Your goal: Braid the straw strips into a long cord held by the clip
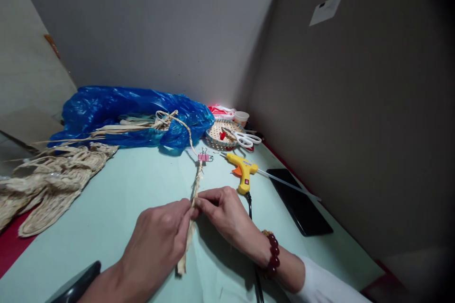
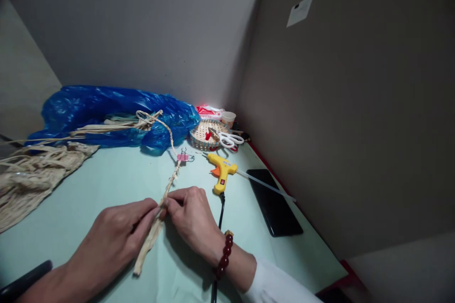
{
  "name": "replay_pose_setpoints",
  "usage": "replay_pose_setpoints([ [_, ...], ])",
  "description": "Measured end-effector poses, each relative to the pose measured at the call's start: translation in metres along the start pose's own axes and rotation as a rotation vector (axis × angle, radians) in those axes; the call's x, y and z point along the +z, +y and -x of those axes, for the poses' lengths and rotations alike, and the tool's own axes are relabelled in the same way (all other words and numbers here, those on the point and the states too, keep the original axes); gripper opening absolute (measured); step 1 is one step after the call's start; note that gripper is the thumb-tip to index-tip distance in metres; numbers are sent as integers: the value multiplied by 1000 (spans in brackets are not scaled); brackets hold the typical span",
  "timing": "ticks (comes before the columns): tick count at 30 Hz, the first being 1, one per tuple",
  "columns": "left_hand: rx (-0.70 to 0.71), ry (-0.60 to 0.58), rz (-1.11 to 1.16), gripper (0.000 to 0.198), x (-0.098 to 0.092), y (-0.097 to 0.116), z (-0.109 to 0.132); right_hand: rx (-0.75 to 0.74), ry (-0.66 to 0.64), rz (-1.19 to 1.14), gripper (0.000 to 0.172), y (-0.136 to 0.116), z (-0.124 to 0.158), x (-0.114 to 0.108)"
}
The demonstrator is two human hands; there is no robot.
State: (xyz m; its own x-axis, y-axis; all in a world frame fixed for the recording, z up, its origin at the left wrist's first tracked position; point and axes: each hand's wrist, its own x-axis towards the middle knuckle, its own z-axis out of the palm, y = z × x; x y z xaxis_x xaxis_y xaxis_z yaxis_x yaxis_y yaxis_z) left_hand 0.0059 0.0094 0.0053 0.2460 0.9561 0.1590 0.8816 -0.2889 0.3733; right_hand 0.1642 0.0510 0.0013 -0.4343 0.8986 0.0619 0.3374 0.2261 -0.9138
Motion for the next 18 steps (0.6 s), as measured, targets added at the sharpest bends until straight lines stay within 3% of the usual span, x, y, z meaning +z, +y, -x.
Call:
replay_pose_setpoints([
  [5, 226, 27, -217, 32, 18, 8, 6, 80, -65, -164, 34, -2, 0, 0],
  [8, 273, 3, -326, 38, 21, 13, 7, 95, -66, -226, 32, 0, -1, 2],
  [11, 272, 16, -230, 29, 14, 12, 8, 139, -60, -253, 32, 1, -1, 2],
  [13, 195, 74, -62, 28, 5, 7, 4, 157, -66, -263, 31, 0, 0, 2],
  [15, 20, 124, 156, 33, -4, -2, -3, 168, -77, -284, 30, -3, 1, 1],
  [17, -182, 62, 458, 28, -9, -11, -13, 159, -97, -338, 31, -6, 2, 1],
  [18, -229, -35, 659, 26, -8, -14, -18, 143, -118, -386, 32, -6, 2, 1],
])
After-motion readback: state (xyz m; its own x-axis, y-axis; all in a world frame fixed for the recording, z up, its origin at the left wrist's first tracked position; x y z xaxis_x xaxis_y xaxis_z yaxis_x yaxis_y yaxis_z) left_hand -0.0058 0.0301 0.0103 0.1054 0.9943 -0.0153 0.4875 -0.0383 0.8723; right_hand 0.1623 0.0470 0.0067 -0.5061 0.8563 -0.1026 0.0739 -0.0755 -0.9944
